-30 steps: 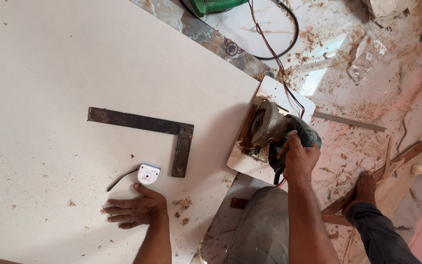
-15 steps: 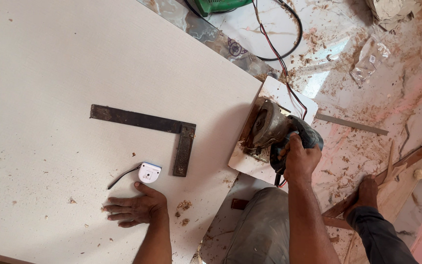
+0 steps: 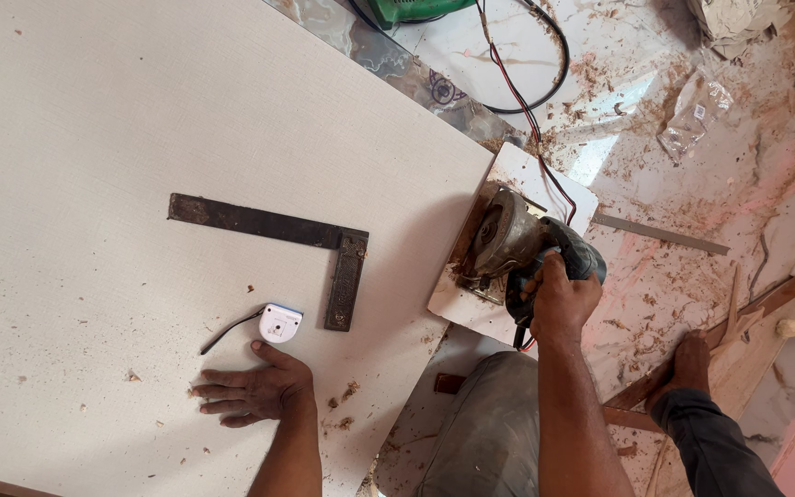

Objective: The person marks a point on a white board using a pencil and square, then drills a hole with a green power drill. Afterward, they use a handheld electric router to cut a rectangular notch along the edge of the board.

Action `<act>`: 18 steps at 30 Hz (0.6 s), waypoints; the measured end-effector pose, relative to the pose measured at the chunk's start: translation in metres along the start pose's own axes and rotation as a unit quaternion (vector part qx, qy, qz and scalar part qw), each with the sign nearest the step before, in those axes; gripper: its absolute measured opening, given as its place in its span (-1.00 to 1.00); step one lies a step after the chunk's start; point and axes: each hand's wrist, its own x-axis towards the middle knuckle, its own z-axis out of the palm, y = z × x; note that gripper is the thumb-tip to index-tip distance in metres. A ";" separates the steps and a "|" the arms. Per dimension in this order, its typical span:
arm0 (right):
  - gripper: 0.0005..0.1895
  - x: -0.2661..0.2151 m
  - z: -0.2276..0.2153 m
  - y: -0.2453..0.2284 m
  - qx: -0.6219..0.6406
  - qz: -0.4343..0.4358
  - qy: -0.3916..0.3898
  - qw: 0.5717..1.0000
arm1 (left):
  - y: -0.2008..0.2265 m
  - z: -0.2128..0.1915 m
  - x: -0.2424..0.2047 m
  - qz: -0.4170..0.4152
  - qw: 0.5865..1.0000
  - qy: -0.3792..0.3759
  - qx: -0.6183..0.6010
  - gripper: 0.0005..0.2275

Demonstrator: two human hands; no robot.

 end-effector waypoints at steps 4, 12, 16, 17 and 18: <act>-0.84 0.001 0.001 0.001 0.004 -0.003 0.006 1.000 | 0.000 0.000 0.000 -0.004 1.000 -0.001 0.006 -0.08; -0.89 0.000 0.001 0.003 0.000 0.012 0.026 1.000 | 0.001 -0.001 -0.001 0.001 1.000 0.006 0.008 -0.07; -0.91 -0.003 0.002 0.003 0.008 0.013 0.023 1.000 | 0.001 -0.001 -0.001 0.005 1.000 0.012 0.011 -0.07; -0.89 -0.003 0.003 0.003 0.016 0.014 0.021 1.000 | 0.000 -0.001 -0.001 0.005 1.000 0.012 0.009 -0.07; -0.87 -0.003 0.003 0.003 0.024 0.015 0.019 0.999 | 0.000 -0.001 -0.001 0.005 1.000 0.012 0.007 -0.08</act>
